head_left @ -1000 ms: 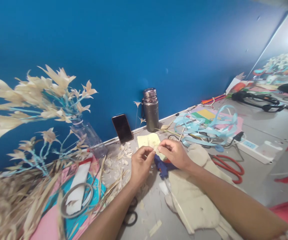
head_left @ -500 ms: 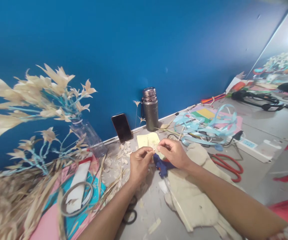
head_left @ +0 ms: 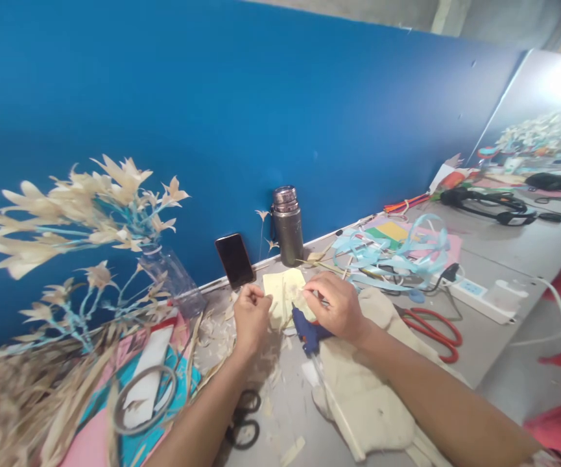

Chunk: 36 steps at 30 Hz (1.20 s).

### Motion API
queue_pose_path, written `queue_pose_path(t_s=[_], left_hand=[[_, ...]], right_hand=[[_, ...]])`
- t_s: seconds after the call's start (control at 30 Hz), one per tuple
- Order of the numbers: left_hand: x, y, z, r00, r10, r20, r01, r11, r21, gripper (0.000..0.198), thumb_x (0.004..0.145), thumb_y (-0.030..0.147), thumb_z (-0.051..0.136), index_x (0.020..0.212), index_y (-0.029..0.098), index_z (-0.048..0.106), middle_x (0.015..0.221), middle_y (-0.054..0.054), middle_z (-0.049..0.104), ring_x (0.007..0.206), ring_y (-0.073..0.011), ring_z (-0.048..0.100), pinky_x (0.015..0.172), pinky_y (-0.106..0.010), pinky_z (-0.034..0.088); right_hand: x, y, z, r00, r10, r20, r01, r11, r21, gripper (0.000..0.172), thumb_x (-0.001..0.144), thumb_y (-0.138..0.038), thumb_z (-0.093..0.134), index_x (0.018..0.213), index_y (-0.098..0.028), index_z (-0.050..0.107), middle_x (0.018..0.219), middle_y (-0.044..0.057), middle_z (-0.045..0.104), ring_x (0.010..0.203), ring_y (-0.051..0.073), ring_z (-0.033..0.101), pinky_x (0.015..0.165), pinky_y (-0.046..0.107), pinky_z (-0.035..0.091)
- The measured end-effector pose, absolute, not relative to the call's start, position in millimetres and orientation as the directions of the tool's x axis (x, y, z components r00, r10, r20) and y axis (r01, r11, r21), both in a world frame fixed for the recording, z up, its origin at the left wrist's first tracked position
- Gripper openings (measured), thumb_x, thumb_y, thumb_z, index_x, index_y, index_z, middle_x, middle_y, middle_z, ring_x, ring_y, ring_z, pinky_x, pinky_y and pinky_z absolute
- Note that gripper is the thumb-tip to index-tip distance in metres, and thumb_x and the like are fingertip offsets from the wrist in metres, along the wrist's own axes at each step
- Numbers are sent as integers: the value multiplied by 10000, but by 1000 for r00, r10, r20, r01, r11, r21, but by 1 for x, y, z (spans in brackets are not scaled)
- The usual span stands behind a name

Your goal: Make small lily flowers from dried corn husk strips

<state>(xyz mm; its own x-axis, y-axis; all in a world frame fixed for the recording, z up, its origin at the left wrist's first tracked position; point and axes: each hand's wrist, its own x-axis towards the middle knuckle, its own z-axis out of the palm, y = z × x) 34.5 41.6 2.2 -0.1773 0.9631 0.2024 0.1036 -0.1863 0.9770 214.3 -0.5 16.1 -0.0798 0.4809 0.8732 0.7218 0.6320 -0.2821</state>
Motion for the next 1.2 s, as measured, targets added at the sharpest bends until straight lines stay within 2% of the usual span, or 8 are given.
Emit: queue_pose_path(t_s=[0.2, 0.33, 0.5, 0.67, 0.77, 0.97, 1.13, 1.2], left_hand=[[33, 58, 28, -185, 961, 205, 109, -187, 976, 100, 535, 117, 550, 599, 183, 511, 524, 80, 432, 478, -70, 357, 475, -191, 258], [33, 58, 53, -119, 978, 172, 88, -162, 983, 140, 513, 135, 608, 623, 177, 534, 558, 53, 523, 501, -84, 453, 490, -197, 321], [12, 22, 85, 17, 990, 141, 159, -142, 977, 179, 647, 305, 715, 717, 171, 620, 565, 20, 591, 447, -110, 488, 473, -234, 357], [-23, -31, 76, 74, 900, 429, 681, -360, 638, 366, 899, 376, 495, 609, 181, 602, 520, 18, 531, 541, -143, 510, 566, -264, 368], [-32, -54, 52, 209, 846, 490, 715, -474, 514, 119, 817, 266, 604, 788, 189, 690, 826, -41, 687, 836, -209, 614, 770, -314, 439], [-26, -75, 30, 177, 931, 320, 582, -362, 729, 207, 898, 268, 551, 735, 201, 659, 626, 6, 631, 572, -151, 601, 619, -269, 441], [-25, -73, 30, 144, 884, 445, 526, -449, 723, 179, 875, 224, 598, 1032, 218, 681, 987, -63, 710, 787, -183, 667, 690, -280, 483], [-25, -72, 27, 164, 879, 448, 548, -459, 700, 120, 860, 258, 646, 961, 215, 692, 955, -65, 715, 802, -189, 661, 696, -280, 483]], right_hand=[[224, -2, 23, -86, 390, 917, 798, 577, -171, 102, 889, -159, 591, 850, -206, 673, 831, 74, 708, 814, 205, 626, 727, 327, 476], [228, 1, 25, 112, 496, 861, 698, 577, -423, 119, 904, -208, 571, 837, -193, 668, 824, 67, 693, 752, 184, 618, 717, 311, 479], [227, 2, 27, 248, 769, 589, 366, 488, -792, 160, 840, -306, 624, 738, -188, 661, 671, 10, 646, 611, 151, 563, 603, 266, 439], [210, -8, 24, 31, 928, 370, 34, 369, -929, 206, 802, -353, 638, 701, -174, 649, 608, -11, 605, 489, 101, 442, 473, 233, 329], [197, -16, 19, -71, 943, 324, -2, 325, -946, 194, 788, -344, 653, 707, -168, 656, 618, -8, 613, 495, 94, 443, 474, 226, 327], [184, -26, 17, -156, 952, 263, 16, 268, -963, 209, 802, -360, 655, 728, -165, 650, 593, -23, 586, 505, 96, 456, 487, 225, 339], [178, -38, 20, -201, 951, 234, 36, 246, -969, 191, 812, -332, 655, 714, -168, 642, 629, -10, 588, 576, 116, 496, 552, 243, 378], [173, -44, 21, -203, 959, 196, 27, 205, -978, 189, 826, -318, 648, 706, -172, 630, 653, -7, 591, 602, 119, 505, 571, 244, 383]])
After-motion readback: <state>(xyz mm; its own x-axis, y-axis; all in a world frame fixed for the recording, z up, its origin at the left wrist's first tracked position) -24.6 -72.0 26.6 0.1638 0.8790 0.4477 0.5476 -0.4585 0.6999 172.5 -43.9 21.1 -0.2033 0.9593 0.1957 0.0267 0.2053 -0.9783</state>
